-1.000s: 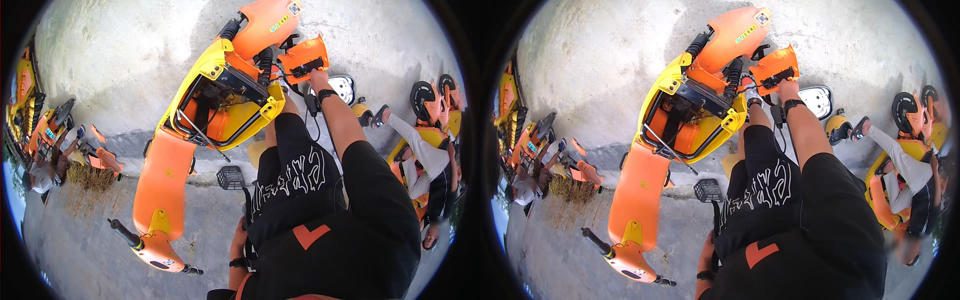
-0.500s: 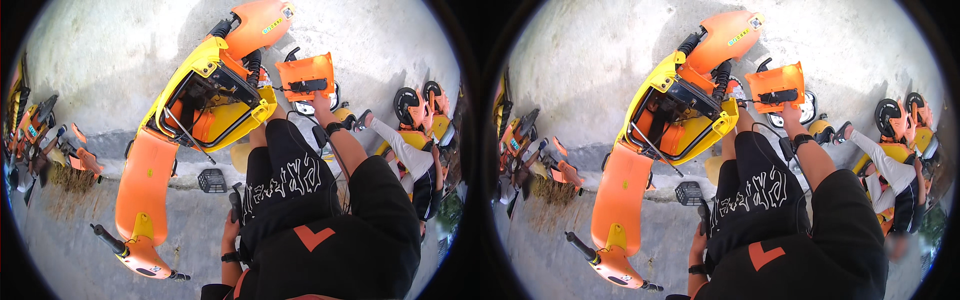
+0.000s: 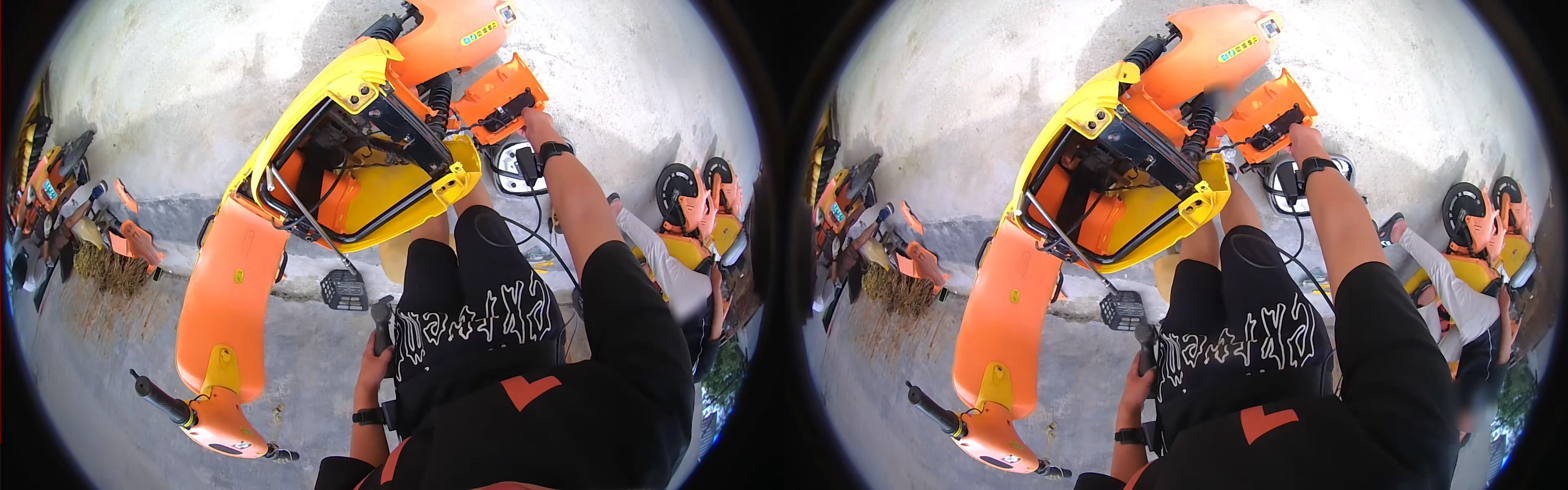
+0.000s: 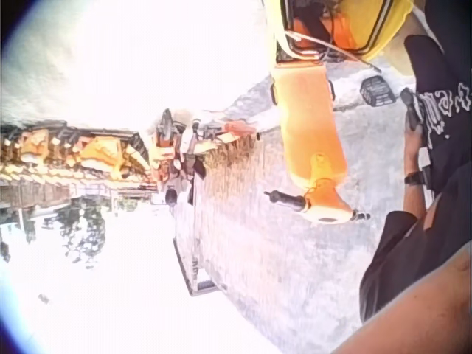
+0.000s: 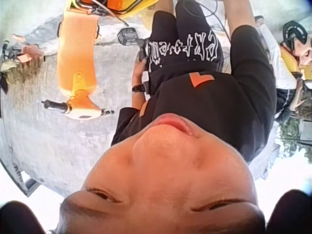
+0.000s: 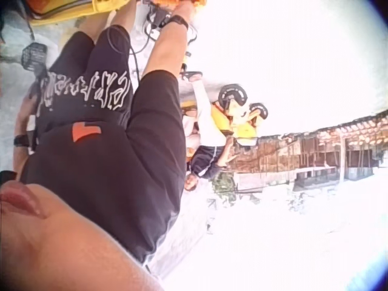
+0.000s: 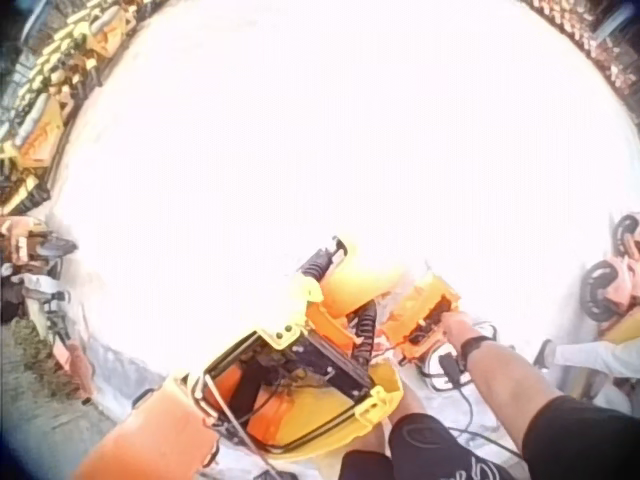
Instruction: Repairing or assembling a small electric scooter by working on the internal wiring and battery compartment.
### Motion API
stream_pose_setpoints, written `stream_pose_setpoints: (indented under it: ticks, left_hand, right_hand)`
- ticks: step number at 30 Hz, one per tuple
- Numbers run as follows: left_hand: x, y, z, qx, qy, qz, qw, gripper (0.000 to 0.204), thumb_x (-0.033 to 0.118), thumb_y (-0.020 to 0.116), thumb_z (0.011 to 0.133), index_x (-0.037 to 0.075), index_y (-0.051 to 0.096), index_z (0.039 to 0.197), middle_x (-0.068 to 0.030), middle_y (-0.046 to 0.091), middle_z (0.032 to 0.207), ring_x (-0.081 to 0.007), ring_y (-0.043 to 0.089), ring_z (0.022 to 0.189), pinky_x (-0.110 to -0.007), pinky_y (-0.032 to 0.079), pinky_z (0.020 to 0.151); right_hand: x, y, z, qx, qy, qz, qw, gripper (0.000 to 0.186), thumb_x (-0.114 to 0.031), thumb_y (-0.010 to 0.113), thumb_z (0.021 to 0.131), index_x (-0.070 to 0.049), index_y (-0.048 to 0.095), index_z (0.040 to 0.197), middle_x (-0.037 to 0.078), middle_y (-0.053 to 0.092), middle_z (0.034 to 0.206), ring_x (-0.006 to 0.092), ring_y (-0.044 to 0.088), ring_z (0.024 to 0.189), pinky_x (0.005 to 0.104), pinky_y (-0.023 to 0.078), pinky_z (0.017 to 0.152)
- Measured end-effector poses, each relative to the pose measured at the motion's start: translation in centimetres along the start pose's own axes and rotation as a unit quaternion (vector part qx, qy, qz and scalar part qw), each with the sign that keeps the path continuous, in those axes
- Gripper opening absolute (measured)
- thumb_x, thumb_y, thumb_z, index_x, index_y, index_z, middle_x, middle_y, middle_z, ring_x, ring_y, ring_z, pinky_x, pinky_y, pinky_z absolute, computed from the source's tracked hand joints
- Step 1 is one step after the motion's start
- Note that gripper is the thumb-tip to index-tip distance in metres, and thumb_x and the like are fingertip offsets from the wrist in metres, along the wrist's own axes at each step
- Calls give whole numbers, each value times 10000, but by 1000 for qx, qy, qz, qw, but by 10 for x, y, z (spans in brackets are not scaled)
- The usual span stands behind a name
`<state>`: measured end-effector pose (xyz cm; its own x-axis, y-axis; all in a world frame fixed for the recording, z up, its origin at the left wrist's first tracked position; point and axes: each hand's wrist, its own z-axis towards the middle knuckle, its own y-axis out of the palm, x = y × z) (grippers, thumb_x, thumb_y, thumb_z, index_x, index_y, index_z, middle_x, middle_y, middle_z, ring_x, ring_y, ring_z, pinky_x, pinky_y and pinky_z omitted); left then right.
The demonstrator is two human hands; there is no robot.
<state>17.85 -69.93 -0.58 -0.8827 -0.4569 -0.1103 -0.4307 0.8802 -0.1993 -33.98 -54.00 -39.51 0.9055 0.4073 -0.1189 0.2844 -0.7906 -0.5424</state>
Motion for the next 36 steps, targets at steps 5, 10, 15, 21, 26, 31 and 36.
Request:
stream_pose_setpoints:
  ticks: [5,10,15,21,26,31,36]
  left_hand:
    - [-11,7,16,9,20,-14,1000,708,167,654,811,29,359,1440,-200,574,1250,-260,568,1142,-345,426,978]
    - [-18,15,17,-3,43,-38,998,695,173,665,808,32,378,1426,-197,582,1241,-268,572,1142,-347,429,978]
    - [-30,18,27,-12,63,-142,988,625,175,643,832,36,424,1400,-141,602,1197,-212,577,1087,-322,441,946]
    - [-38,21,25,-3,115,-179,977,541,232,633,849,26,508,1333,-131,633,1142,-194,592,1053,-322,451,926]
    - [-31,3,17,105,171,3,980,665,317,644,791,20,479,1363,-244,632,1152,-327,614,1094,-352,465,939]
    - [15,-52,-80,147,262,-95,949,729,348,666,743,42,472,1375,-251,630,1156,-368,623,1073,-387,480,905]
    - [95,-89,-195,178,357,-122,909,687,319,666,804,31,445,1388,-215,648,1094,-287,648,1006,-356,486,873]
  right_hand:
    - [-14,21,4,-70,-18,16,997,242,-130,573,913,-10,565,1123,109,633,1008,254,665,834,344,596,621]
    - [-19,25,-40,-147,-28,13,989,342,-167,511,958,2,499,1255,136,566,1230,267,638,1006,355,571,806]
    - [-24,-16,-112,-269,-26,-27,962,447,-190,439,993,20,375,1383,156,525,1339,293,598,1115,369,533,895]
    - [-59,-93,-218,-278,-99,-134,946,413,-210,483,968,-7,441,1326,123,611,1216,245,658,990,338,554,745]
    - [-104,-141,-314,-232,-258,-286,893,377,-166,521,897,-10,533,1240,99,674,1041,202,671,861,327,535,680]
    - [-115,-129,-503,-383,-401,-358,752,416,-274,517,965,38,528,1240,135,679,1050,211,661,981,327,531,831]
    - [-59,-91,-610,-542,-343,-424,640,572,-384,461,1009,56,397,1369,175,555,1276,235,592,1131,335,529,882]
